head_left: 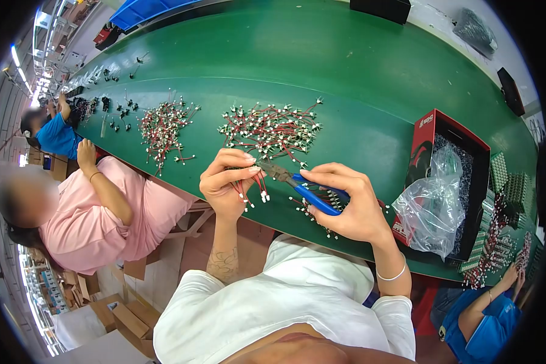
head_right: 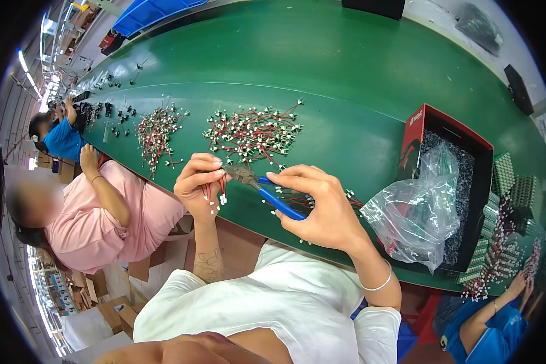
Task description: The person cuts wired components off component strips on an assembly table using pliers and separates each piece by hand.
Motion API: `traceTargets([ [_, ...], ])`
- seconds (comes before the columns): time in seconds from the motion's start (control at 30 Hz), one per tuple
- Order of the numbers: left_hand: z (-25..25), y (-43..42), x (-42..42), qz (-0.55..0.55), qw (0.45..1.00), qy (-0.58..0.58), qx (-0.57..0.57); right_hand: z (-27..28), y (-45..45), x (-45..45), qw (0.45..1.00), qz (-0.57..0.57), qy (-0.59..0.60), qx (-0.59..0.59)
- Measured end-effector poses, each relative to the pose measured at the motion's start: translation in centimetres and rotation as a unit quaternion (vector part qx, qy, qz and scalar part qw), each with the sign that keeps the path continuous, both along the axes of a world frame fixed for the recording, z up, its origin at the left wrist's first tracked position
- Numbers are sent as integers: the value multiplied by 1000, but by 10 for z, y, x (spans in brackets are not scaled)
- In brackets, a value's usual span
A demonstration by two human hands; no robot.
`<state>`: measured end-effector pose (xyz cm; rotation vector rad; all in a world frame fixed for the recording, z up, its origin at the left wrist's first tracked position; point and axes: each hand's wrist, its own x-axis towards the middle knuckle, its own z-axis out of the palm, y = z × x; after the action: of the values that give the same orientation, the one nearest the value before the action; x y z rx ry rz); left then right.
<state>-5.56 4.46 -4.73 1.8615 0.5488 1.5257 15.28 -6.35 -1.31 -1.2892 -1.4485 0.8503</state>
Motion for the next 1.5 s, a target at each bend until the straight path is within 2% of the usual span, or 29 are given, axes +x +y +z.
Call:
traceTargets([
  [0.1,0,0,0,3,1000,10,12,-1,-1,0,1000,8,-11,-14],
  [0.27,-11,2,-2,-75,994,-64,-52,0,-4,3,994,53,68,-64],
  [0.4,-25,-2,9,-183,938,-231,-183,-1,-5,4,957,107,208,-173],
  [0.43,-27,-3,10,-184,938,-230,-184,0,-5,4,957,106,209,-173],
  [0.57,-31,-8,11,-41,908,-224,-352,4,-1,-3,991,-86,38,-90],
  [0.6,-30,-9,13,-42,908,-223,-353,3,-1,-2,991,-88,39,-90],
  [0.73,-20,-14,20,63,953,-101,-279,-4,2,3,992,-95,-80,23],
  [0.93,-16,-17,8,17,974,-92,-209,1,1,-2,998,-44,-40,0],
  [1.07,-9,-6,5,23,999,5,-26,0,0,-1,1000,-19,-19,-7],
  [1.27,-6,0,-3,-9,999,26,17,4,-3,4,997,25,49,-59],
  [1.33,-10,-2,0,-75,989,-87,-95,3,-3,5,981,57,141,-120],
  [1.4,-16,-6,5,-140,949,-198,-204,2,-4,5,953,86,230,-179],
  [1.43,-20,-7,6,-141,948,-198,-204,3,-4,5,953,85,229,-179],
  [1.5,-29,-11,6,-130,909,-261,-297,10,-3,4,971,13,167,-171],
])
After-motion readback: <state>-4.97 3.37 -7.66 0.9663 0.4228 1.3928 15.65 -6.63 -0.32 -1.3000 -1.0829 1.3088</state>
